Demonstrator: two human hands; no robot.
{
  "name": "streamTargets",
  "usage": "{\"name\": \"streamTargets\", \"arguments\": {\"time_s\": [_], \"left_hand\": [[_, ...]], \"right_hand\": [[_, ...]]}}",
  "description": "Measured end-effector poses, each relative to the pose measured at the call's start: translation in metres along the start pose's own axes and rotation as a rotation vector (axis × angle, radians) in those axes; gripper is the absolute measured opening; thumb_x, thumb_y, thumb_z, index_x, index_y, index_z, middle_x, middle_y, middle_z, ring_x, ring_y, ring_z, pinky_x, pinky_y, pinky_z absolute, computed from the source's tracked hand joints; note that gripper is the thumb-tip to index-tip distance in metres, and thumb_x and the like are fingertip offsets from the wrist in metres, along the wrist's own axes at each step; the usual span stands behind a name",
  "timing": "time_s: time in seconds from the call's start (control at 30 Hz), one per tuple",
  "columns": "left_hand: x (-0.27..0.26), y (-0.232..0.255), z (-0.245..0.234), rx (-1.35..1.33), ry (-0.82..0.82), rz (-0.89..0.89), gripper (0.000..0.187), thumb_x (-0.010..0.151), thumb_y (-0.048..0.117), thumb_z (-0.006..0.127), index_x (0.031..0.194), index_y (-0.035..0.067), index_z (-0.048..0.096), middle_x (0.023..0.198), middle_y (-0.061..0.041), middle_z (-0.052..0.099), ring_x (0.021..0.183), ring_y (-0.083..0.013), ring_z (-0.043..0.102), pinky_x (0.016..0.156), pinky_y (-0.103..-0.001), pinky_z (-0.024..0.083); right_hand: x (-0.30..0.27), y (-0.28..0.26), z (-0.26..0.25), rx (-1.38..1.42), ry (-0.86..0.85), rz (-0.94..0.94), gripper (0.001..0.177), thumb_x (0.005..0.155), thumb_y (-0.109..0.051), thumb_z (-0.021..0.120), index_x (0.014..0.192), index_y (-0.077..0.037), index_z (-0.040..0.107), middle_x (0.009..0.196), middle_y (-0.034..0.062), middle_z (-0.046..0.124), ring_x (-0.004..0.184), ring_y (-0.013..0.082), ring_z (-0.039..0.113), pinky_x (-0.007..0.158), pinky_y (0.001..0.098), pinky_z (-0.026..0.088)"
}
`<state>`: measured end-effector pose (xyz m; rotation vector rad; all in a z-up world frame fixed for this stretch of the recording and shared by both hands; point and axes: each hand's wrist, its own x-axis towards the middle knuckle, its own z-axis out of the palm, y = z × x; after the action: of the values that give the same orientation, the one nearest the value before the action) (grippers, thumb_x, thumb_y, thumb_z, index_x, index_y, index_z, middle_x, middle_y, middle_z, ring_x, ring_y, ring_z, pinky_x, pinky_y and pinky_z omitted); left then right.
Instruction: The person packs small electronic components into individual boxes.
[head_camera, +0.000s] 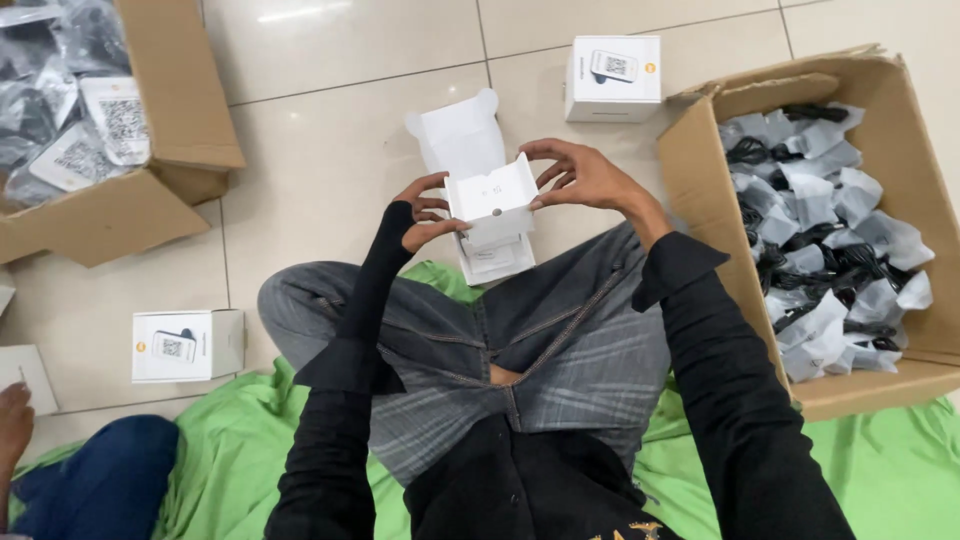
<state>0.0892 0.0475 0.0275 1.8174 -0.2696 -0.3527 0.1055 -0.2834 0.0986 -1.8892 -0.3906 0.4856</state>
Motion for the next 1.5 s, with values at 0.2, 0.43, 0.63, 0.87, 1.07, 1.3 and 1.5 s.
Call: {"name": "streamTargets", "arguments": {"time_s": [0.2,0.43,0.63,0.87,1.07,1.3,1.5], "left_hand": [[-0.012,-0.04,-0.004,-0.184,0.044,-0.086,0.091,0.07,0.017,0.094,0.147,0.005,0.047,0.132,-0.015,0.063,0.115,-0.0289,0.068,0.086,-0.04,0.064],[-0.015,-0.025,0.008,-0.106,0.067,-0.125,0.095,0.068,0.021,0.095,0.148,0.008,0.045,0.124,-0.018,0.068,0.112,-0.0271,0.07,0.082,-0.039,0.064],[-0.017,-0.026,0.012,-0.033,0.091,-0.137,0.096,0.065,0.026,0.096,0.146,0.011,0.046,0.128,-0.017,0.064,0.109,-0.0237,0.072,0.079,-0.036,0.064],[-0.021,-0.036,0.025,0.267,0.131,0.034,0.093,0.063,0.03,0.098,0.142,0.01,0.052,0.137,-0.012,0.055,0.101,-0.0224,0.071,0.075,-0.034,0.061],[-0.021,-0.046,0.04,0.231,0.288,0.125,0.099,0.066,0.028,0.097,0.147,0.005,0.044,0.137,-0.019,0.049,0.104,-0.0283,0.067,0.073,-0.036,0.063],[-0.001,-0.097,0.042,-0.277,0.281,-0.233,0.095,0.079,0.024,0.083,0.156,0.004,0.032,0.143,-0.022,0.047,0.106,-0.0331,0.071,0.069,-0.038,0.065],[0.043,-0.155,0.037,-0.178,0.244,-0.129,0.103,0.08,0.038,0.079,0.161,0.006,0.024,0.155,-0.024,0.045,0.13,-0.0386,0.055,0.1,-0.052,0.048]], "right_hand": [[0.025,0.002,0.031,-0.102,-0.122,0.041,0.082,0.073,-0.02,0.087,0.147,-0.015,0.052,0.146,0.007,0.061,0.101,0.0201,0.072,0.083,0.035,0.06],[0.028,0.013,0.035,-0.195,-0.12,0.092,0.085,0.07,-0.021,0.087,0.147,-0.016,0.051,0.147,0.0064,0.059,0.103,0.0217,0.071,0.081,0.0357,0.061],[0.026,0.024,0.043,-0.215,-0.095,0.132,0.086,0.07,-0.02,0.089,0.148,-0.018,0.051,0.148,0.0066,0.056,0.108,0.0234,0.068,0.084,0.0368,0.06],[0.022,0.038,0.054,-0.224,-0.051,0.142,0.089,0.07,-0.015,0.088,0.15,-0.023,0.05,0.144,0.0081,0.052,0.106,0.0251,0.071,0.082,0.0356,0.063],[0.024,0.053,0.062,-0.112,0.042,0.256,0.079,0.088,-0.03,0.079,0.156,-0.021,0.04,0.144,0.0129,0.057,0.102,0.0251,0.07,0.077,0.0376,0.063],[0.036,0.086,0.081,0.015,0.122,0.246,0.078,0.087,-0.032,0.075,0.156,-0.017,0.042,0.143,0.0174,0.058,0.092,0.0248,0.072,0.064,0.0363,0.063],[0.057,0.108,0.068,-0.026,0.102,0.197,0.079,0.086,-0.036,0.075,0.153,-0.009,0.042,0.137,0.0165,0.059,0.079,0.0207,0.065,0.062,0.0344,0.058]]}}
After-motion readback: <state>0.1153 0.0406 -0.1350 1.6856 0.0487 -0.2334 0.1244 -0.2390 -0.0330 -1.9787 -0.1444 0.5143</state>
